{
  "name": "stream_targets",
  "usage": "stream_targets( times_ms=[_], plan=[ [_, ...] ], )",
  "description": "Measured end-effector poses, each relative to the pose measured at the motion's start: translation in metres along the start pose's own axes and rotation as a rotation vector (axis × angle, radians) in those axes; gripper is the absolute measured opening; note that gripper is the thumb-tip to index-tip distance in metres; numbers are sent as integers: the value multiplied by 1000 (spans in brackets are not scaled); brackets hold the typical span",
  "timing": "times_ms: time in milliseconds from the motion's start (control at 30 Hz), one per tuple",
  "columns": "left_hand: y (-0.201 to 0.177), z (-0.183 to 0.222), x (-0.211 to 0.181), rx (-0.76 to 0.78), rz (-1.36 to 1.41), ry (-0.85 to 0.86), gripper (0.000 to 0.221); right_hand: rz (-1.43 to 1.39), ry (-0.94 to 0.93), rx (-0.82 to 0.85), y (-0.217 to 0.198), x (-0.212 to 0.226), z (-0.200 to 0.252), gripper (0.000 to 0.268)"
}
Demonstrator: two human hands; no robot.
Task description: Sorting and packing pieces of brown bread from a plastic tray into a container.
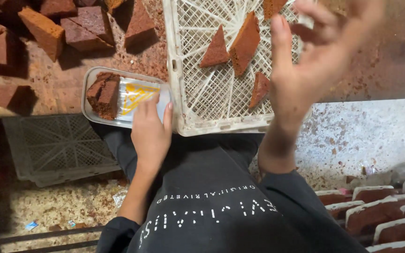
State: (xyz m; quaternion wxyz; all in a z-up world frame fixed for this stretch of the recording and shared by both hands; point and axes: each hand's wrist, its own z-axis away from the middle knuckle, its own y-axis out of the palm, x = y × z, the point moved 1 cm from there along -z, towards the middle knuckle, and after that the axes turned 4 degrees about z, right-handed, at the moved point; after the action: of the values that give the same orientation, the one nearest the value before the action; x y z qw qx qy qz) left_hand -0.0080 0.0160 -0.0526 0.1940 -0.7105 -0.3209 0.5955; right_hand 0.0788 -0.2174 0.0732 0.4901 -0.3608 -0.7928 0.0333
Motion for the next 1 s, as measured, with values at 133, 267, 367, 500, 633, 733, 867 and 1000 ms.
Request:
stream_targets(
  times_ms=[133, 267, 367, 500, 633, 733, 867, 1000],
  plan=[
    [19, 8, 35, 117, -89, -13, 19, 188, 136, 337, 65, -13, -24, 32],
    [23, 7, 54, -181, -283, 100, 73, 567, 467, 834, 125, -88, 8, 74],
    [8, 4, 40, -15, -158, -16, 51, 671, 386, 715, 135, -114, 23, 63],
    [1, 4, 32, 14, 161, 157, 13, 539, 488, 786, 112, -89, 16, 30],
    [23, 12, 54, -218, -23, 123, 62, 181, 305, 696, 81, -64, 30, 9],
    [25, 6, 54, -157, -130, 68, 61, 234, 299, 697, 63, -52, 47, 23],
    [5, 3, 25, -86, 81, 132, 18, 271, 400, 576, 49, -104, 71, 34],
    [28, 21, 58, -190, 91, 93, 44, 274, 432, 589, 44, -97, 74, 32]
  ],
)
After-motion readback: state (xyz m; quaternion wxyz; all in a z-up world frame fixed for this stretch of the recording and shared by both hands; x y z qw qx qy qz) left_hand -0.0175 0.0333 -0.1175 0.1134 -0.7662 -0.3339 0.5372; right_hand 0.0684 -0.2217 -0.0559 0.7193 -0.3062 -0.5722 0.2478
